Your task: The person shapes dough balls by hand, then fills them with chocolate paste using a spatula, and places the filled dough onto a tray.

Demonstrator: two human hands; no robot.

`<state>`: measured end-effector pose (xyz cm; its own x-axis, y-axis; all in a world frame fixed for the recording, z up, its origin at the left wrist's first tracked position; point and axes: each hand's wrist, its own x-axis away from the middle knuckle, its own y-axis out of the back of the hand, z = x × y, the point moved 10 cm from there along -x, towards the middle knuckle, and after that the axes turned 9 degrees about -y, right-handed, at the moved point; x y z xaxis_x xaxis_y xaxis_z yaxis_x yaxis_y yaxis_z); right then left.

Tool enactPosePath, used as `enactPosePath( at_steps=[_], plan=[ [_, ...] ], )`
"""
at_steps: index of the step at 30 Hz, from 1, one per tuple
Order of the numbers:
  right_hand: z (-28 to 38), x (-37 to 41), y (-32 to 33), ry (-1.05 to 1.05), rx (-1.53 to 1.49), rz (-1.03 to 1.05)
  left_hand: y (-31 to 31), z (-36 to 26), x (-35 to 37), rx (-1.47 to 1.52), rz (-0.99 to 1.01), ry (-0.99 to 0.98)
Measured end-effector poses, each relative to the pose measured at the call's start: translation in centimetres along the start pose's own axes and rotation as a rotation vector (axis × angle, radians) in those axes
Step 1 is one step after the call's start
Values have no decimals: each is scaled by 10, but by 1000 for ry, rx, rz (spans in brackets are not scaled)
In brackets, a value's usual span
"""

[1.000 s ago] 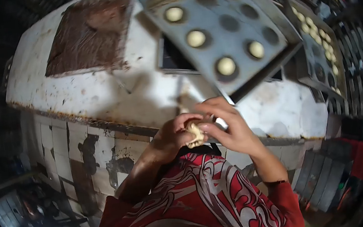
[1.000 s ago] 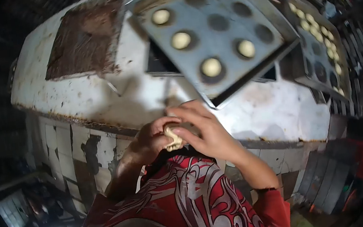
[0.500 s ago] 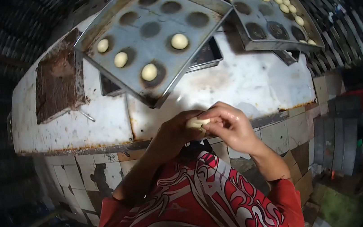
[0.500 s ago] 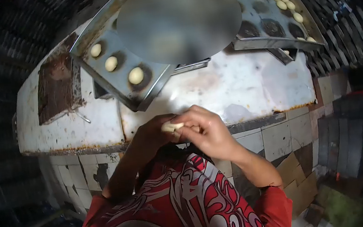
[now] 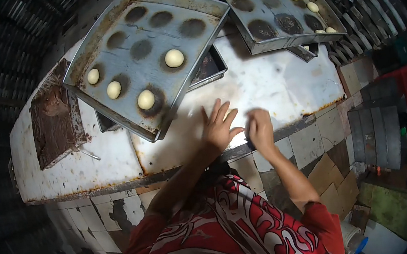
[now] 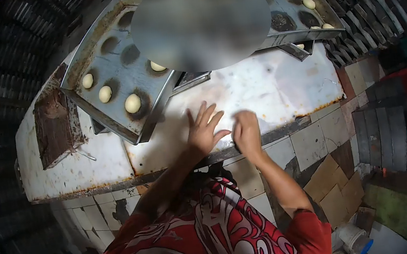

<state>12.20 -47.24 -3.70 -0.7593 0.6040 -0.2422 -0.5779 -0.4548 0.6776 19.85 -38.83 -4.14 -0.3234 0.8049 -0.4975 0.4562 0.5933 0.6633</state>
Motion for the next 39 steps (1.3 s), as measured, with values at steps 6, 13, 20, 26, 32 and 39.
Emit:
enactPosePath(
  at_steps=[6,13,20,26,32,39],
  plan=[
    [60,-23,-77,144,-244,174,71,-21,46,74,-19,112],
    [20,-47,-18,50,290,-139,165,3,154,290,-31,302],
    [73,-17,-73,72,233,-90,190,6,151,475,310,175],
    [124,-29,-37,-611,-76,667,231,46,191,503,243,272],
    [304,-213,2,252,-76,-219,233,32,176,536,138,261],
    [221,-261,-106,359,168,-118,215,31,172,531,33,560]
  ],
)
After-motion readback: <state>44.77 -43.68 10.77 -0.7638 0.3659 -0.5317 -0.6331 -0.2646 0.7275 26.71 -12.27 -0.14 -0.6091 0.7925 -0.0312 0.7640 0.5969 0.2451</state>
